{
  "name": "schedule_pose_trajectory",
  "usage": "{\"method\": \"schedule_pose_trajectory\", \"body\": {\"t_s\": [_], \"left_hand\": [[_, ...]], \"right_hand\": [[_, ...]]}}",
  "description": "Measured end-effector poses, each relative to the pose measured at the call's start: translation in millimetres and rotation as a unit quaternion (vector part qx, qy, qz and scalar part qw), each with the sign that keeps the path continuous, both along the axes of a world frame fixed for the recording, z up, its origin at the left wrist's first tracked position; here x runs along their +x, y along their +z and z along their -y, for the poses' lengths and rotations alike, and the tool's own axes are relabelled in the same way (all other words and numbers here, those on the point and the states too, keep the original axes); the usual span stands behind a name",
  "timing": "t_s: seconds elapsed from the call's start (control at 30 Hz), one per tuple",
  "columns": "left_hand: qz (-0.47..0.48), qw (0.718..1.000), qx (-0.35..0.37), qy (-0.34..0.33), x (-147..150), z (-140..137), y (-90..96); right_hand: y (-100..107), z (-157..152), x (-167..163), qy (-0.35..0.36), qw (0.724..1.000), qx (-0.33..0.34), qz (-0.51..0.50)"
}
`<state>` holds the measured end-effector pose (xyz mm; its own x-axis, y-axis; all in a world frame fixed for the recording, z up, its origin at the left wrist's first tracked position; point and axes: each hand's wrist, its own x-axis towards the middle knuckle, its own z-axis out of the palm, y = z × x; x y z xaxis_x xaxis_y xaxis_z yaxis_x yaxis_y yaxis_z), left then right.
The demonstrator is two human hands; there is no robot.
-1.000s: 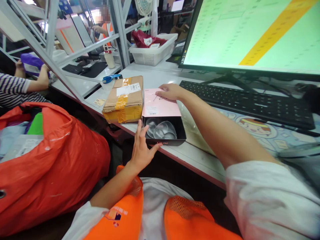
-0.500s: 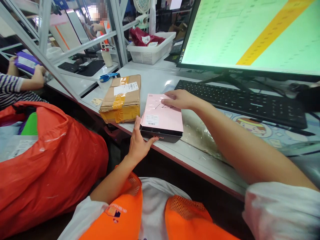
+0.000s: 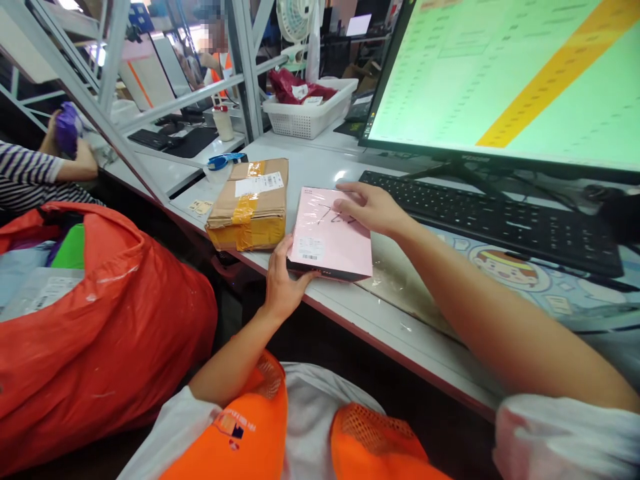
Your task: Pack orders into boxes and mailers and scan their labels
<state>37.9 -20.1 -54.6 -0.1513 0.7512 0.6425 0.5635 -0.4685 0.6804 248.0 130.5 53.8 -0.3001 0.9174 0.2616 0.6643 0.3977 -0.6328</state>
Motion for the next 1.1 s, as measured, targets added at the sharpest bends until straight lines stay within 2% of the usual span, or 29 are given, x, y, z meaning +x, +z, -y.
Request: {"method": "schedule_pose_trajectory", "body": {"t_s": [0.17, 0.27, 0.33, 0.43, 0.53, 0.63, 0.77, 0.87, 0.93, 1.0, 1.1], "left_hand": [[-0.017, 0.996, -0.087, 0.004, -4.8, 4.5, 4.7], [-0.023, 0.992, -0.125, 0.013, -10.3, 5.7, 8.6], [-0.033, 0.991, -0.129, 0.01, -14.2, 4.9, 10.3], [-0.051, 0.992, -0.112, -0.004, -17.3, 2.1, 11.4], [-0.049, 0.995, -0.087, -0.003, -15.1, 0.6, 10.4], [-0.045, 0.997, -0.069, 0.007, -11.2, 1.3, 7.7], [-0.051, 0.997, -0.056, 0.009, -8.6, 2.2, 5.0], [-0.053, 0.997, -0.046, 0.012, -4.1, 3.5, 4.9], [-0.051, 0.998, -0.039, 0.02, 3.3, 7.1, 5.3], [-0.048, 0.998, -0.037, 0.019, 13.3, 13.8, 5.6], [-0.049, 0.998, -0.045, -0.017, 25.6, 26.8, 5.8]], "right_hand": [[-15.2, 7.7, 6.3, -0.076, 0.997, 0.004, -0.022], [-18.5, 12.9, 32.8, -0.152, 0.987, -0.018, 0.054], [-18.4, 20.8, 54.1, -0.171, 0.974, -0.052, 0.138], [-20.1, 41.8, 76.0, -0.13, 0.957, -0.127, 0.225], [-23.7, 66.8, 81.8, -0.088, 0.956, -0.161, 0.23], [-16.3, 86.3, 84.8, -0.081, 0.967, -0.163, 0.176], [23.4, 99.7, 89.3, -0.031, 0.966, -0.254, 0.022], [54.9, 102.4, 73.4, 0.011, 0.962, -0.266, -0.052], [64.4, 102.8, 49.7, 0.026, 0.965, -0.251, -0.072], [63.4, 105.3, 20.5, 0.041, 0.97, -0.232, -0.057], [53.3, 120.4, -15.7, 0.039, 0.987, -0.143, 0.058]]}}
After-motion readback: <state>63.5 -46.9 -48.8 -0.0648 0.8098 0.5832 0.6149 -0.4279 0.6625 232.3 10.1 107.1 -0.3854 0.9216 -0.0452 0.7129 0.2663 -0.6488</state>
